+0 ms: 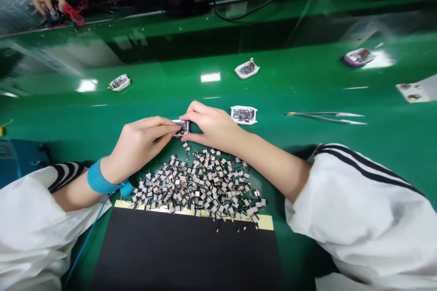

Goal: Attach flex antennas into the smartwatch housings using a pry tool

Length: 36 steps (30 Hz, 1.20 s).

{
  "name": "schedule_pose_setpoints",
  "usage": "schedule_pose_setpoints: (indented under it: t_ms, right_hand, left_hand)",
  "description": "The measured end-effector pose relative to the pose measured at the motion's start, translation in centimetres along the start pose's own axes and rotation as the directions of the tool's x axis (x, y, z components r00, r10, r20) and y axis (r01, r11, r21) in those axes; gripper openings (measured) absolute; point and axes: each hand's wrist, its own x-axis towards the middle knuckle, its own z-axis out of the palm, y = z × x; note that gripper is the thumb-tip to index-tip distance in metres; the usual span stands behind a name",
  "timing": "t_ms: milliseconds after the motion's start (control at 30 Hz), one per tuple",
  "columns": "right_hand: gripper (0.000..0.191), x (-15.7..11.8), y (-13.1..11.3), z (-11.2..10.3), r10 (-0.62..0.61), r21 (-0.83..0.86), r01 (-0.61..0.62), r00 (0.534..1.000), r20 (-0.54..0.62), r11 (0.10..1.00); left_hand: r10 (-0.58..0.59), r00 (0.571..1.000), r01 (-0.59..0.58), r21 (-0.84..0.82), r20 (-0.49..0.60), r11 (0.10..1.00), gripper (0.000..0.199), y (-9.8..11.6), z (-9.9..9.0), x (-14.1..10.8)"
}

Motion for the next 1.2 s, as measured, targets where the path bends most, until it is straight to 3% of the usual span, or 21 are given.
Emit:
schedule_pose_setpoints:
  t_ms: [267,1200]
  right_hand:
    - [0.04,-0.09,0.02,-0.07,0.009,-0.015,-0.009,1.0,0.009,1.0]
    - [0.041,-0.14,0.3,-0.04,-0.015,-0.037,0.015,1.0,0.009,0.999]
  left_hand:
    - [0.07,0.996,-0.073,0.084,0.046,0.994,0.017,-0.24,0.02,0.18]
    - [0.052,0.997,-0.057,0.098,0.059,0.994,0.018,-0.43,0.28,0.11]
